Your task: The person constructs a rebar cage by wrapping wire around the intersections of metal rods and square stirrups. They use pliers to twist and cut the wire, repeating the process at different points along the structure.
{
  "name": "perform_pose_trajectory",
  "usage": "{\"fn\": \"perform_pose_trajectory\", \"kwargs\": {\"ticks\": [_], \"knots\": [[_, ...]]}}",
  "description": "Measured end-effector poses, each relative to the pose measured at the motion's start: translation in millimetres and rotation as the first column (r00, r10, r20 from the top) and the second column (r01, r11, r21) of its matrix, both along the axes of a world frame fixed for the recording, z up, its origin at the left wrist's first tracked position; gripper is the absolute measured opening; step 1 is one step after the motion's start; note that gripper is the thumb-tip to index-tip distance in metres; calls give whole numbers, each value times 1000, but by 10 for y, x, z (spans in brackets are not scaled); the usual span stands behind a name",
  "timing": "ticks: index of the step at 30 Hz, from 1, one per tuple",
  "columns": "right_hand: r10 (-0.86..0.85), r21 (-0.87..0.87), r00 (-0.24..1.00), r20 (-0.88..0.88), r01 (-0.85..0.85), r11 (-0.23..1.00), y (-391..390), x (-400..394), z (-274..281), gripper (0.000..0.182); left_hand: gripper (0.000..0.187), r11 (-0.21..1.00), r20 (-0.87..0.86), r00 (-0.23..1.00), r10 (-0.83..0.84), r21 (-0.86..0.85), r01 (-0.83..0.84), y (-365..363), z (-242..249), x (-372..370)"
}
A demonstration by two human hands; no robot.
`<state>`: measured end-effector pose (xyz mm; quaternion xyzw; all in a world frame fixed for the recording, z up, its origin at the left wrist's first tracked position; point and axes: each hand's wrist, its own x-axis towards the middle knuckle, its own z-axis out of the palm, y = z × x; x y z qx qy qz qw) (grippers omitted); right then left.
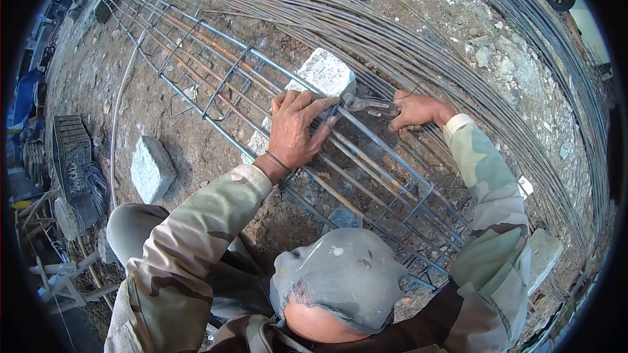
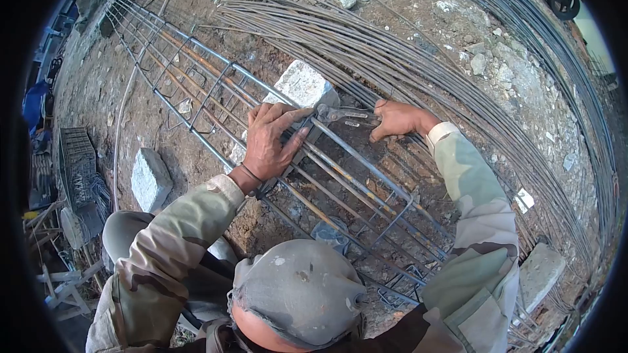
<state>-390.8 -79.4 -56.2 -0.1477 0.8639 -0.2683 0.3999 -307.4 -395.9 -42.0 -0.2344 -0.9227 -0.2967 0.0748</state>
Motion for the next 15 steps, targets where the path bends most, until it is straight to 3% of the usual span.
{"fn": "perform_pose_trajectory", "kwargs": {"ticks": [1, 3, 6, 8, 10, 11, 12, 13, 14, 15], "knots": [[1, 3, 1000, -5, -1, 1000, 18, -49, 29, 47, 37, 1000, -15, 1000, -4, 14, 4, 5, 5, -18], [-44, 27, 957, 288, 38, 999, 82, -145, 122, 45, 38, 1000, -42, 999, -11, 29, 12, 5, -2, -13], [-56, -24, 927, 371, 70, 997, 125, -180, 240, 46, 42, 1000, -23, 1000, -1, 29, 2, -16, 53, -2], [-107, -39, 952, 287, 123, 992, 221, -98, 236, 44, 46, 999, -33, 999, 12, 36, -11, -21, 27, 3], [17, -247, 974, -226, -74, 966, 336, -53, 159, 51, 47, 999, -25, 999, 23, 35, -22, -29, 30, 18], [92, -30, 952, -291, -105, 994, 273, -17, 424, 54, 47, 999, -18, 1000, 18, 42, -17, -32, 25, 15], [100, -26, 953, -286, -112, 993, 313, 33, 453, 54, 47, 999, -11, 1000, 14, 51, -13, -33, 19, 15], [190, 12, 810, -555, -221, 975, 395, 86, 472, 55, 47, 998, -6, 1000, 21, 57, -21, -32, 16, 22], [259, 78, 584, -769, -316, 946, 403, 138, 548, 55, 48, 998, -9, 1000, 21, 60, -20, -31, 15, 29], [302, 158, 633, -713, -274, 949, 411, 185, 641, 58, 49, 998, -12, 1000, 22, 64, -21, -33, 16, 33]]}}
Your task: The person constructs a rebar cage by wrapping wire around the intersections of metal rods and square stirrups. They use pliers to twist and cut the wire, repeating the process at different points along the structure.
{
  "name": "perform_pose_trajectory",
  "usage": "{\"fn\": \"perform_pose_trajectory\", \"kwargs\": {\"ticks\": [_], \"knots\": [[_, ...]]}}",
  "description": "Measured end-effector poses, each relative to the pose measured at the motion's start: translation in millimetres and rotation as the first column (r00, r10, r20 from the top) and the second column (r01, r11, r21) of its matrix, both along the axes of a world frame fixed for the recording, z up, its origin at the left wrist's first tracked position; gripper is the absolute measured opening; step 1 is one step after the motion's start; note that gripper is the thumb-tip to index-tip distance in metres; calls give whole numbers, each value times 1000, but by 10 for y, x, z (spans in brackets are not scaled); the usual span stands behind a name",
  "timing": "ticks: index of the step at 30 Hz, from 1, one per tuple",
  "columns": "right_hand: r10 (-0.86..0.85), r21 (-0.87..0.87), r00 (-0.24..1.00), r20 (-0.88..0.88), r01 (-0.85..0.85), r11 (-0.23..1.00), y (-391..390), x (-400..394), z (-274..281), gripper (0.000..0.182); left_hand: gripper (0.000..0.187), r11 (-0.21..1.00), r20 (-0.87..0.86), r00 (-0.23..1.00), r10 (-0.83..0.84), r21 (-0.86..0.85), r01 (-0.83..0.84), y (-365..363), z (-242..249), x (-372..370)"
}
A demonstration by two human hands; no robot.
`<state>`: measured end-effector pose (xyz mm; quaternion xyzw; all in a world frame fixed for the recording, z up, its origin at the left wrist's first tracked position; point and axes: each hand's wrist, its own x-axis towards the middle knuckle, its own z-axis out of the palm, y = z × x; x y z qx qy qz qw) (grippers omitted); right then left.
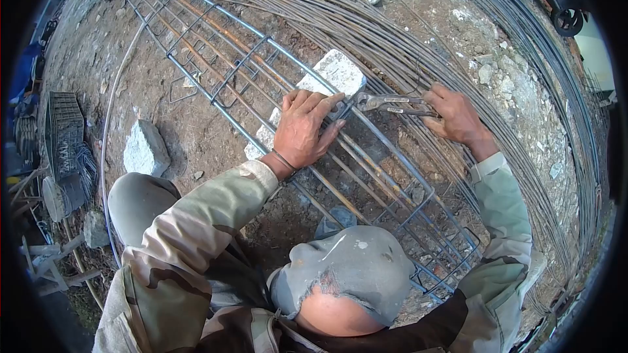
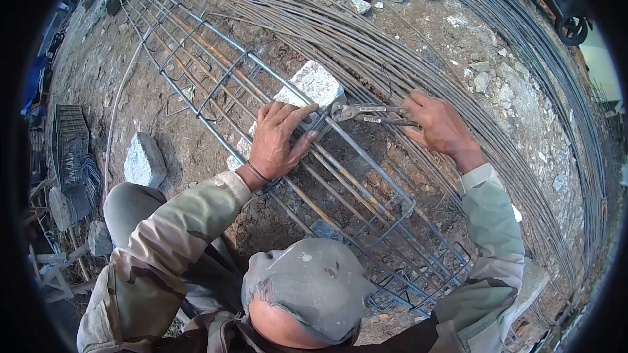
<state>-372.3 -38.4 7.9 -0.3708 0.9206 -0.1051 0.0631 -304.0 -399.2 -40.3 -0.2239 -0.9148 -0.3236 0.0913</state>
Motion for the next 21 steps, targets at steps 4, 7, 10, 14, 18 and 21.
{"fn": "perform_pose_trajectory", "kwargs": {"ticks": [4, 7, 10, 14, 18, 21], "knots": [[192, 69, 739, -646, -194, 979, -230, -20, 313, 45, 50, 1000, -18, 1000, 14, -14, -15, 3, -6, 20], [243, 163, 767, -594, -181, 970, -41, -155, 129, 42, 51, 999, -42, 999, 17, -28, -19, -5, 0, 31], [13, 147, 1000, 4, -14, 989, 13, -396, 40, 31, 51, 1000, -8, 1000, 18, -3, -18, -22, -6, 26], [-244, 133, 786, 568, 205, 970, -48, -600, 9, 60, 52, 1000, -47, 999, 7, 16, -6, -36, -36, 18], [-341, 235, 591, 731, 251, 939, -185, -711, 157, 59, 54, 1000, -37, 999, -4, 19, 4, -61, -31, 34], [-297, 265, 59, 953, 313, 912, -155, -895, 117, 53, 55, 999, 2, 1000, 2, 38, -2, -57, -33, 27]]}}
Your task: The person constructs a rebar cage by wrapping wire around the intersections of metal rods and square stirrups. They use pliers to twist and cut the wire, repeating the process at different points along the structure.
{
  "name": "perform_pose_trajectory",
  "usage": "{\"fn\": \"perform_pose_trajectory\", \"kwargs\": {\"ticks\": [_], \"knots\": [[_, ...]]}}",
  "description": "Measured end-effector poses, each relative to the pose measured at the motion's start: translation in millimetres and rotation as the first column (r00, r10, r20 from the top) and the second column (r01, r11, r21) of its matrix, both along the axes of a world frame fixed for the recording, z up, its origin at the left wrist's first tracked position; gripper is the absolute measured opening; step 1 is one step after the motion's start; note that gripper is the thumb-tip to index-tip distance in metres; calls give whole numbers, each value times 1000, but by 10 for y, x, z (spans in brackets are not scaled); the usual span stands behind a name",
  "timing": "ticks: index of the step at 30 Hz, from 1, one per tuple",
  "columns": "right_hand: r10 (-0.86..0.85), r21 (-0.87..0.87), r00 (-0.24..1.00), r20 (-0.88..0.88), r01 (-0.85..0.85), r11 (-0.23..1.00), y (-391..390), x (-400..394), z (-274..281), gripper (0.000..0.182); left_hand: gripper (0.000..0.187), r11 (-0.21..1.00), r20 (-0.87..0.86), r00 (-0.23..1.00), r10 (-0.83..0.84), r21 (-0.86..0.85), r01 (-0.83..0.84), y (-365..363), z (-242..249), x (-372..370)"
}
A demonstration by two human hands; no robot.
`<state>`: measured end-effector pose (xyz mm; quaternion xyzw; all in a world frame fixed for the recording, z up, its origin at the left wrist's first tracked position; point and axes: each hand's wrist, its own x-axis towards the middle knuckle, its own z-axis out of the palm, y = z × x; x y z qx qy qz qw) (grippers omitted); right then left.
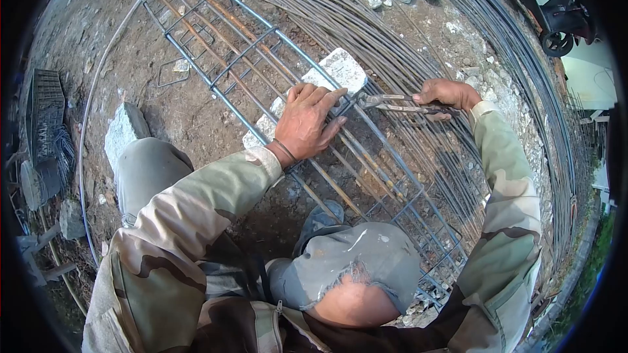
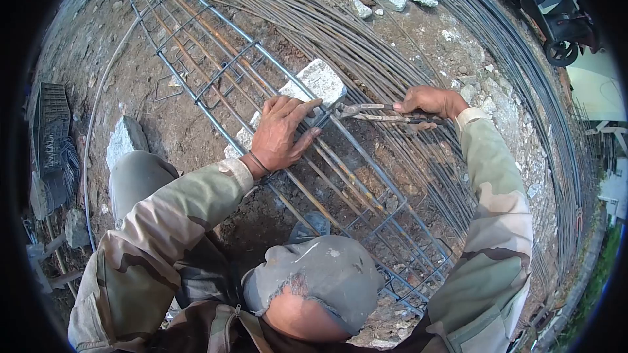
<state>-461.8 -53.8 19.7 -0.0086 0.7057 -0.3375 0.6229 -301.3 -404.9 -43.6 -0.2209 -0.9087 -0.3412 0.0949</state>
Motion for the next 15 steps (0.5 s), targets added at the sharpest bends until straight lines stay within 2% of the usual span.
{"fn": "perform_pose_trajectory", "kwargs": {"ticks": [2, 3, 5, 6, 7, 8, 9, 10, 12, 13, 14, 15], "knots": [[154, 31, 988, 2, -154, 988, -57, -49, 16, 46, 56, 1000, 26, 1000, -17, -11, 17, -26, 34, -5], [158, 33, 987, 5, -158, 987, -70, -45, 33, 46, 56, 999, 60, 998, -27, -18, 28, -41, 43, -1], [349, 200, 910, -224, -308, 930, -89, 39, 135, 41, 55, 1000, 64, 998, -18, -20, 19, -50, 34, 2], [353, 207, 910, -218, -311, 928, -86, 110, 170, 41, 55, 999, 61, 998, -19, -29, 21, -37, 30, -3], [317, 160, 797, -514, -274, 948, -75, 186, 193, 46, 55, 999, 59, 998, -19, -26, 21, -30, 28, -7], [236, 99, 607, -759, -249, 963, -56, 278, 200, 54, 55, 1000, 79, 997, -10, 1, 10, -28, 28, 5], [229, 96, 603, -765, -245, 965, -48, 374, 189, 54, 55, 1000, 95, 996, -1, 23, -1, -40, 26, -17], [247, 154, 440, -863, -237, 959, -27, 503, 150, 53, 55, 1000, 90, 996, -7, 15, 6, -52, 13, -47], [278, 262, 80, -957, -171, 950, 49, 762, 45, 55, 55, 993, 40, 999, 30, 113, -34, -40, -36, -103], [267, 311, -239, -933, -167, 936, -5, 876, 16, 51, 64, 1000, 17, 1000, 2, -25, -1, -67, 33, -141], [264, 301, -228, -937, -145, 943, -22, 953, -20, 51, 64, 999, 22, 999, -24, -36, 24, -19, 58, -168], [314, 366, -342, -886, -97, 926, -29, 1023, -62, 51, 68, 992, -9, 998, -66, -111, 65, 41, 71, -184]]}}
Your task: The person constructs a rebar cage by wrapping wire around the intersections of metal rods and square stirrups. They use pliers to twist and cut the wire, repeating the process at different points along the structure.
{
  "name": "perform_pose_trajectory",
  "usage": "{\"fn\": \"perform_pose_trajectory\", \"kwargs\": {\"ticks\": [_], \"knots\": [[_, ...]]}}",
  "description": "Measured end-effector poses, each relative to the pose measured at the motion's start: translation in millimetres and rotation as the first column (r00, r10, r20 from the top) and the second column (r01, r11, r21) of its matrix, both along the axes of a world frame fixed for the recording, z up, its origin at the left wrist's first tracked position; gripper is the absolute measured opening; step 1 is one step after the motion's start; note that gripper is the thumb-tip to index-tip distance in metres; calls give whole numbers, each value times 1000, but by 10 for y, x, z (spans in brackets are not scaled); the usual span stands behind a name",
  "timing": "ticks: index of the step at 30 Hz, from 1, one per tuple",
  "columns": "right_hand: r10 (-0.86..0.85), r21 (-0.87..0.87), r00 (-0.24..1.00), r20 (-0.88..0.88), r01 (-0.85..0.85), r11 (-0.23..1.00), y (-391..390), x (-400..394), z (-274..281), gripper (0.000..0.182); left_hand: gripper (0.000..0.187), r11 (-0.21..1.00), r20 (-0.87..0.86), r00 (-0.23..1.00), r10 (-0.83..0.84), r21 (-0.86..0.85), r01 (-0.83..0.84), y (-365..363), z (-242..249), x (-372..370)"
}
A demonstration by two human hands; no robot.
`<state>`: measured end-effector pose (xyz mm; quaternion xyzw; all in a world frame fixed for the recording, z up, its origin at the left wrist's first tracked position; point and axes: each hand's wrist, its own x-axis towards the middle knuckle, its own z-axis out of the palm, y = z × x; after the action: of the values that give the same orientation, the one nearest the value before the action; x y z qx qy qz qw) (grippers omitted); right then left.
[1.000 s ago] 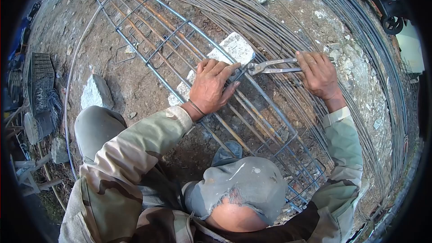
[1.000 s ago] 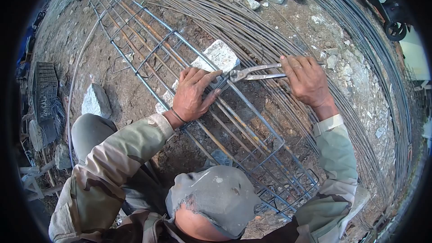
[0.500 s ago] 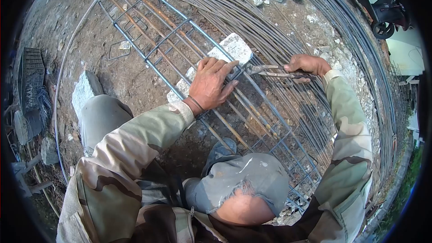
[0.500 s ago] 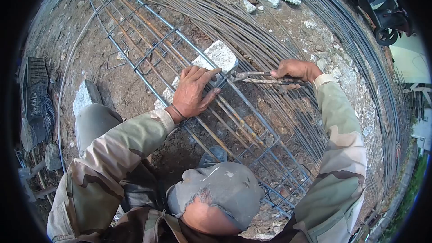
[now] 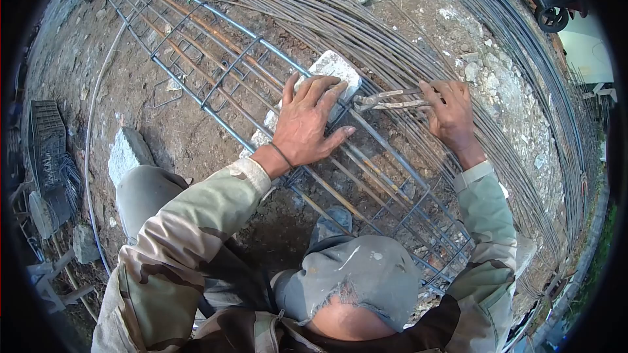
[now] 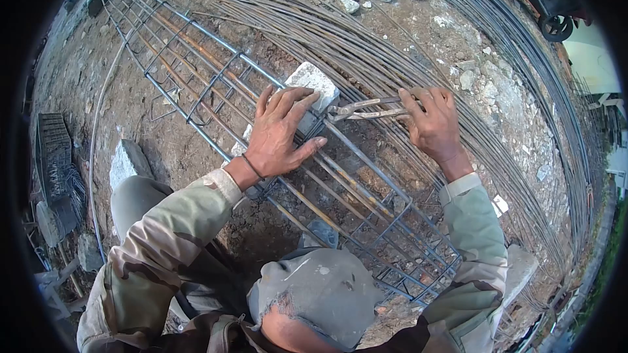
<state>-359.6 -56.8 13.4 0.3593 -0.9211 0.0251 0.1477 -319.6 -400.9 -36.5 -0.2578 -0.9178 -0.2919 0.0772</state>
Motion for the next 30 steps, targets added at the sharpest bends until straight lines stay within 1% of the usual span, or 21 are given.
{"fn": "perform_pose_trajectory", "kwargs": {"ticks": [1, 2, 6, 8, 9, 11, 12, 14, 15, 17, 18, 19, 20, 21, 22, 23, 25, 26, 27, 29, 30], "knots": [[-1, 53, 992, -127, 8, 999, 12, 49, -58, 52, 73, 996, -37, 998, -42, -76, 39, 46, -6, -5], [-1, 47, 990, -142, 8, 999, 50, 26, -119, 52, 79, 989, 55, 997, -52, -138, 59, 89, -55, 39], [79, 24, 977, -199, -76, 997, 68, -489, -392, 52, 77, 975, 52, 998, -31, -218, 42, 165, -41, 119], [225, -90, 971, -87, -232, 968, 80, -750, -661, 49, 78, 972, 57, 998, -30, -231, 43, 168, -28, 112], [219, -98, 972, -87, -227, 969, 87, -713, -850, 49, 78, 970, 73, 997, -27, -240, 44, 172, -21, 136], [246, -290, 951, 187, -186, 939, 66, -654, -1187, 32, 78, 965, 83, 996, -33, -255, 54, 174, -5, 150], [247, -296, 952, 180, -188, 937, 104, -589, -1236, 32, 78, 965, 89, 996, -30, -257, 52, 175, -5, 146], [66, -221, 859, 507, 55, 974, 159, -282, -1251, 15, 78, 964, 116, 993, -28, -260, 58, 184, 31, 211], [64, -223, 856, 514, 61, 973, 190, -259, -1257, 15, 78, 963, 124, 992, -33, -263, 65, 188, 34, 215], [148, -305, 582, 800, 183, 935, 234, -210, -1202, 41, 79, 959, 118, 992, -42, -276, 73, 183, 46, 211], [373, -414, 183, 910, 465, 782, 275, -146, -1398, 51, 80, 958, 112, 993, -40, -277, 70, 189, 53, 217], [369, -420, 200, 908, 462, 781, 271, -154, -1383, 51, 80, 959, 95, 994, -46, -275, 71, 187, 40, 222], [363, -353, 82, 928, 503, 789, 254, -182, -1369, 49, 81, 959, 87, 995, -48, -275, 70, 181, 25, 219], [357, -279, -46, 933, 533, 799, 224, -209, -1369, 48, 81, 959, 86, 995, -45, -276, 67, 171, 14, 215], [540, -271, -318, 779, 605, 749, 185, -253, -1341, 45, 82, 961, 84, 995, -44, -268, 65, 164, 15, 207], [539, -285, -306, 785, 595, 752, 195, -399, -1289, 45, 82, 961, 64, 997, -38, -271, 54, 152, 0, 134], [288, -180, -286, 914, 351, 919, 226, -530, -1048, 43, 83, 962, 68, 996, -54, -265, 70, 142, 3, 141], [177, -121, -186, 967, 278, 953, 216, -572, -860, 40, 81, 961, 66, 996, -54, -267, 70, 137, 11, 138], [177, -123, -192, 965, 267, 956, 188, -555, -643, 40, 81, 961, 70, 997, -42, -269, 60, 133, 9, 144], [12, -74, 167, 986, 373, 925, 144, -459, -238, 47, 81, 965, 62, 997, -45, -254, 59, 132, -7, 143], [9, -67, 160, 987, 363, 929, 162, -430, -140, 47, 81, 965, 69, 997, -43, -254, 59, 130, 4, 142]]}}
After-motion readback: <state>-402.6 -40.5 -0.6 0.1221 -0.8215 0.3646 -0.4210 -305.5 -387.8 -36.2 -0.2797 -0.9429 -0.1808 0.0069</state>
